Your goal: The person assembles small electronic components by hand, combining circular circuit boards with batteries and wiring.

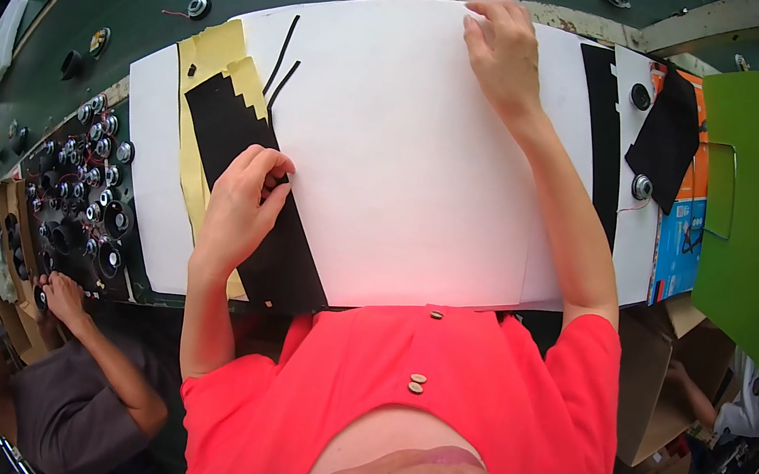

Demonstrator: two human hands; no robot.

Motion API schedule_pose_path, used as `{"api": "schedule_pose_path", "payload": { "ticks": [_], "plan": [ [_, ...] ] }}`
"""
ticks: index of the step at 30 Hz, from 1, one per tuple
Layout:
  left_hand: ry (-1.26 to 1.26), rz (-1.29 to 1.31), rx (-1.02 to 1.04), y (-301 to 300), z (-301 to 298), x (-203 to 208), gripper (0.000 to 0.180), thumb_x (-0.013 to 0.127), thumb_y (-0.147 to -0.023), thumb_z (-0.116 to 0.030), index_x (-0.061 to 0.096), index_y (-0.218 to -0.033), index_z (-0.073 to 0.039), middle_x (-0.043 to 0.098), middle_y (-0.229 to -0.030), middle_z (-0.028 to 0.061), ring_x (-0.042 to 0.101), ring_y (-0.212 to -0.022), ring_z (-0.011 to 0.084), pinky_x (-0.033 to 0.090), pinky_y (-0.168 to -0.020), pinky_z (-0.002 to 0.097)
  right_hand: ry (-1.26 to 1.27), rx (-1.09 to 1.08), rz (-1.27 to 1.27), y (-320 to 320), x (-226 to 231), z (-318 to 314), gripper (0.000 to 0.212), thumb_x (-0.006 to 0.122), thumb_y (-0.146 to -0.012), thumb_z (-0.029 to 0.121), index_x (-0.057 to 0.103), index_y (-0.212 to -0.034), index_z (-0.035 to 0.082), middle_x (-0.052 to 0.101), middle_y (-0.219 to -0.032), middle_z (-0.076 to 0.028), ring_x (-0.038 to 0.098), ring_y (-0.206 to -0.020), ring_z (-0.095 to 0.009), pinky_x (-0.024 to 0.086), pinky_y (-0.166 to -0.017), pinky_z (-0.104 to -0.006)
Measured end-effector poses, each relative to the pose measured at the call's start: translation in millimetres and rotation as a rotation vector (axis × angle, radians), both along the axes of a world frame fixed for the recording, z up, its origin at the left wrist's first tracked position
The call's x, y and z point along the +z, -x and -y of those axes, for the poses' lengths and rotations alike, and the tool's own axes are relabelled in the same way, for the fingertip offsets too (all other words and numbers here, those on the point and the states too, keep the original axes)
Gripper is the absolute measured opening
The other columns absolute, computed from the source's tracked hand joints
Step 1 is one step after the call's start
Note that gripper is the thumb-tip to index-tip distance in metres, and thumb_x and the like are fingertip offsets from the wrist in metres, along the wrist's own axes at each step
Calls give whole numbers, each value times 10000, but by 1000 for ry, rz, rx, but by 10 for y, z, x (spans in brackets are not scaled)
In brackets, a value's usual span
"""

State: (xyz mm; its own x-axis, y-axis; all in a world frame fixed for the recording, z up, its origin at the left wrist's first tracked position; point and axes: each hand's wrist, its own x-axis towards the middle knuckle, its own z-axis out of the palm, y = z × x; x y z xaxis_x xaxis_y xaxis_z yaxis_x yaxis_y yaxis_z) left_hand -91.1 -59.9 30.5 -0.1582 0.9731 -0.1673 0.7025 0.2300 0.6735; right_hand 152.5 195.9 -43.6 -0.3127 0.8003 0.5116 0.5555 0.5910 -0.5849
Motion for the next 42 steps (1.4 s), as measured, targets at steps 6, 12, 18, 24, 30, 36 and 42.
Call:
{"api": "schedule_pose_path", "payload": {
  "ticks": [6, 12, 18, 24, 30, 36, 42],
  "plan": [
    [-21, -14, -7, 8, 11, 6, 112, 651, -912, 12, 631, -1022, 10, 616, -888, 102, 628, -771, 219, 526, -717, 336, -307, -297, 130, -436, 26, -556, 381, 764, -869, 173, 675, -1212, 33, 653, -1214, -168, 568, -1163, -344, 458, -1034, -429],
    [-84, 32, 35, -99, -159, 43, 123, 648, -938, -33, 656, -1053, 9, 645, -841, 100, 624, -689, 203, 517, -661, 320, -321, -668, 288, -1080, -364, -1701, 605, 766, -870, 378, 595, -1323, 15, 626, -1314, -174, 526, -1253, -400, 420, -1064, -536],
    [-83, 94, 14, -181, -298, 90, 124, 644, -950, -36, 673, -1066, -1, 686, -890, 99, 649, -701, 189, 521, -641, 307, 35, -737, 446, -1086, -291, -1880, 586, 732, -879, 408, 605, -1368, 110, 653, -1300, -174, 530, -1260, -399, 442, -1019, -517],
    [-156, 98, -31, -266, -524, 48, 107, 654, -961, -39, 692, -1056, -8, 711, -931, 98, 671, -724, 190, 536, -651, 297, -218, -456, 190, -1028, -232, -1653, 587, 806, -860, 311, 623, -1361, 66, 651, -1299, -135, 574, -1197, -312, 454, -1036, -429],
    [-346, 307, 6, -474, -777, 57, 123, 676, -963, -24, 719, -1077, -13, 734, -987, 61, 710, -883, 136, 556, -762, 262, -200, 39, -74, -155, 432, -29, 640, 843, -820, 93, 569, -1397, 51, 614, -1277, -144, 534, -1197, -316, 508, -987, -390],
    [-541, 477, 27, -633, -852, 43, 180, 702, -960, -23, 676, -1136, 1, 720, -1122, 76, 694, -1003, 126, 560, -830, 259, -88, 241, -120, -22, 533, 964, 725, 849, -770, 9, 543, -1426, 42, 586, -1328, -146, 515, -1237, -321, 503, -1003, -395],
    [-600, 506, 62, -656, -744, -65, 141, 709, -922, 22, 688, -1061, 9, 729, -1047, 103, 737, -929, 188, 615, -790, 297, -41, 289, -134, 57, 475, 1202, 743, 843, -732, -18, 546, -1412, 34, 572, -1346, -132, 502, -1220, -325, 468, -1001, -408]
  ]
}}
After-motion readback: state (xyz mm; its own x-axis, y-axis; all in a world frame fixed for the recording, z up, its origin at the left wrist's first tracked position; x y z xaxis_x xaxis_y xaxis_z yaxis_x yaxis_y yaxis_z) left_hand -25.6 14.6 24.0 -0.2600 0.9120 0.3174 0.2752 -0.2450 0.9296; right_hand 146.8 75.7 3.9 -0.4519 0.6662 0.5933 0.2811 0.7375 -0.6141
